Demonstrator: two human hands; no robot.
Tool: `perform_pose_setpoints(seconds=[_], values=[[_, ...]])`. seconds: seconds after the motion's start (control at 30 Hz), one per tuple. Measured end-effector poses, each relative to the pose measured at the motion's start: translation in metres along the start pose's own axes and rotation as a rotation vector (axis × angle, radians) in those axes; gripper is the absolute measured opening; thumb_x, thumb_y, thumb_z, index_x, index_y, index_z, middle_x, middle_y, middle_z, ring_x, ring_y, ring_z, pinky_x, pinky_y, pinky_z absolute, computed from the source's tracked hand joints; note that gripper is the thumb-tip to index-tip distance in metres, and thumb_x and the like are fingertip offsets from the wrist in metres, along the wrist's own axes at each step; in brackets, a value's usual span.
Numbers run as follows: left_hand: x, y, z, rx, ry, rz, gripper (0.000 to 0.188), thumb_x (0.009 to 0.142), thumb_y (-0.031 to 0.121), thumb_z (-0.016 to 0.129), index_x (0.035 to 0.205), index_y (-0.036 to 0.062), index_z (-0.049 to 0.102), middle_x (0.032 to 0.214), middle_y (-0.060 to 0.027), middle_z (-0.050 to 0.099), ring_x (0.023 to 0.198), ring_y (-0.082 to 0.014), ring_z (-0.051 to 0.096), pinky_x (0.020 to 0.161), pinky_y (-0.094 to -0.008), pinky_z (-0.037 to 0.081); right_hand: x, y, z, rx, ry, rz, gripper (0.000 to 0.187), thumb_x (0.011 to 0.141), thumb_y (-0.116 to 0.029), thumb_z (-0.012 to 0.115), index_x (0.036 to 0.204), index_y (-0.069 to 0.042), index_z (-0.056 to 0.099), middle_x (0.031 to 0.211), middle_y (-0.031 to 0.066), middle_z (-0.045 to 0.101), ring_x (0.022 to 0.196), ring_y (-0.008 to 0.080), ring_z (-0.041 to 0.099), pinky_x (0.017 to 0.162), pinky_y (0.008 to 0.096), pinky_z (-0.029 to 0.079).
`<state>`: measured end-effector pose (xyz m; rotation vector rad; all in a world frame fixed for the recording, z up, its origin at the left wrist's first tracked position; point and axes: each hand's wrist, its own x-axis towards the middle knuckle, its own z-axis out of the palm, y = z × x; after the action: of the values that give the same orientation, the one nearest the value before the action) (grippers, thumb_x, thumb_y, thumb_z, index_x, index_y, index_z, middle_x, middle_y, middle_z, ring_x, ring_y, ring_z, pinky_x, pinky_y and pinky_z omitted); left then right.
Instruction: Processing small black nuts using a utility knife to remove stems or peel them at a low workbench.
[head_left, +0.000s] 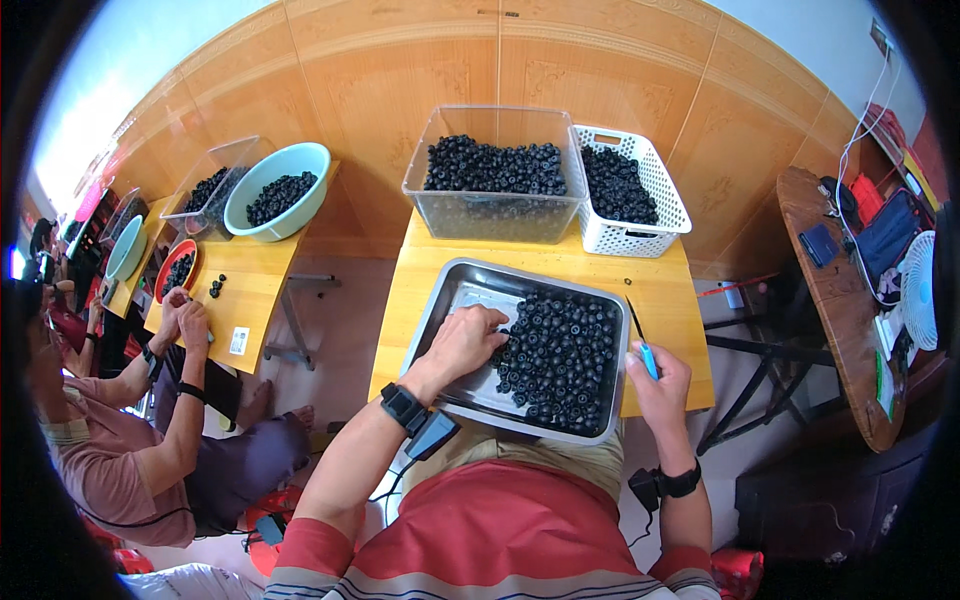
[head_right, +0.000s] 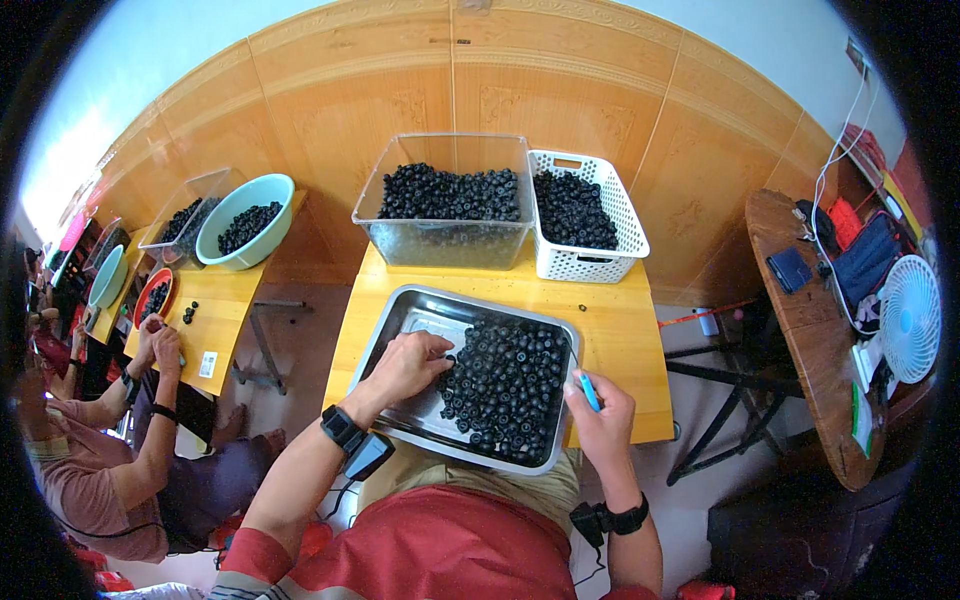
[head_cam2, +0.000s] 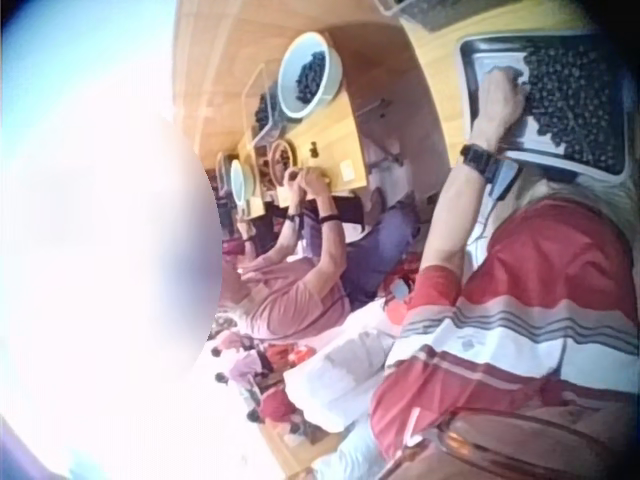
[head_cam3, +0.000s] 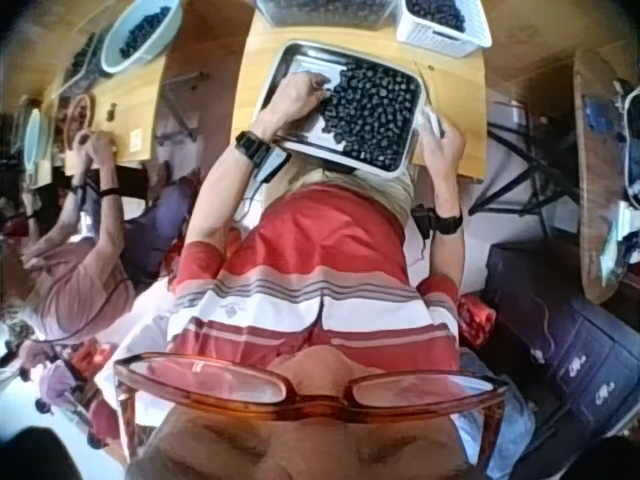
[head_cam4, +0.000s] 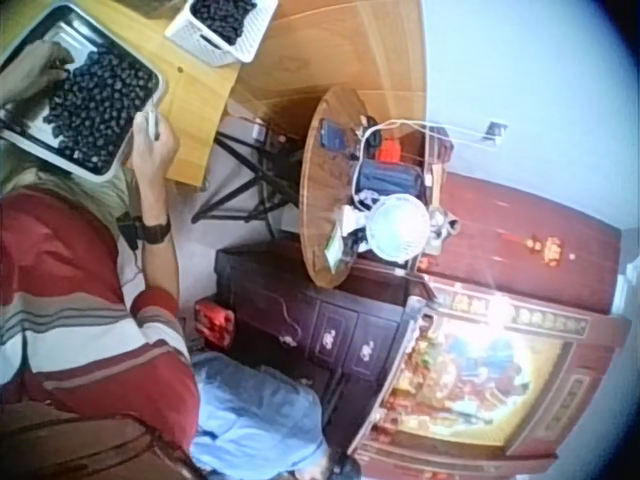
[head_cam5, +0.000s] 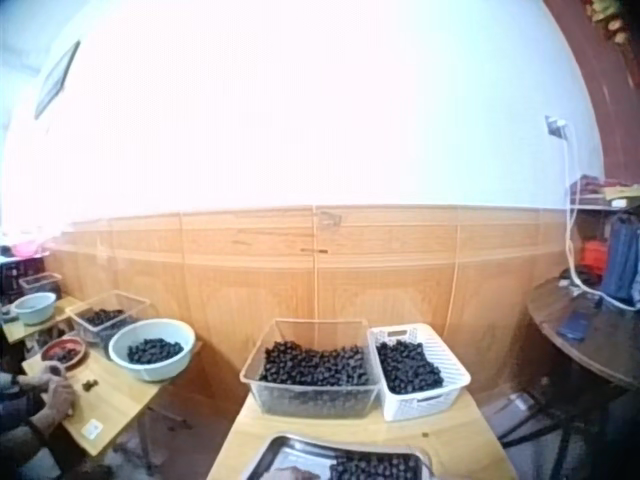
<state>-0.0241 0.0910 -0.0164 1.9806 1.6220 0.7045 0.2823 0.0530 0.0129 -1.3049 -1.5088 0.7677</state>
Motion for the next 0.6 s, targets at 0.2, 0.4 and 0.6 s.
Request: perform_pose_setpoints(seconds=[0.2,0.4,0.6], values=[[0.013,0.004,-0.004,0.094,-0.124,0.024,0.021,0.083,0.014,0.072,0.101,0.0049,0.073,0.094,-0.0177,0.072,0.088,-0.0325,0.070,0.078,-0.0399,0.056,-0.020,0.001,-0.013,0.037,0.017,0.063,0.026,0.087,-0.012,0.072,0.106,0.006,0.069,0.087,0.0058,0.070,0.077,0.0083,0.060,0.070,0.0253,0.050],[0.013,0.008,-0.006,0.035,-0.131,-0.030,0.021,0.083,0.015,0.073,0.101,0.0038,0.073,0.092,-0.0165,0.072,0.086,-0.0301,0.071,0.078,-0.0384,0.055,-0.026,-0.002,-0.008,0.092,-0.003,0.062,0.024,0.087,-0.010,0.072,0.105,0.006,0.070,0.087,0.0046,0.070,0.076,0.0073,0.060,0.069,0.0238,0.050],[0.006,0.003,-0.004,0.011,-0.162,-0.038,0.023,0.084,0.016,0.073,0.101,0.0016,0.071,0.091,-0.0171,0.072,0.087,-0.0289,0.071,0.078,-0.0371,0.055,-0.027,0.000,-0.004,0.150,-0.021,0.066,0.022,0.088,-0.010,0.071,0.104,0.006,0.070,0.084,0.0019,0.068,0.075,0.0059,0.058,0.068,0.0226,0.049]])
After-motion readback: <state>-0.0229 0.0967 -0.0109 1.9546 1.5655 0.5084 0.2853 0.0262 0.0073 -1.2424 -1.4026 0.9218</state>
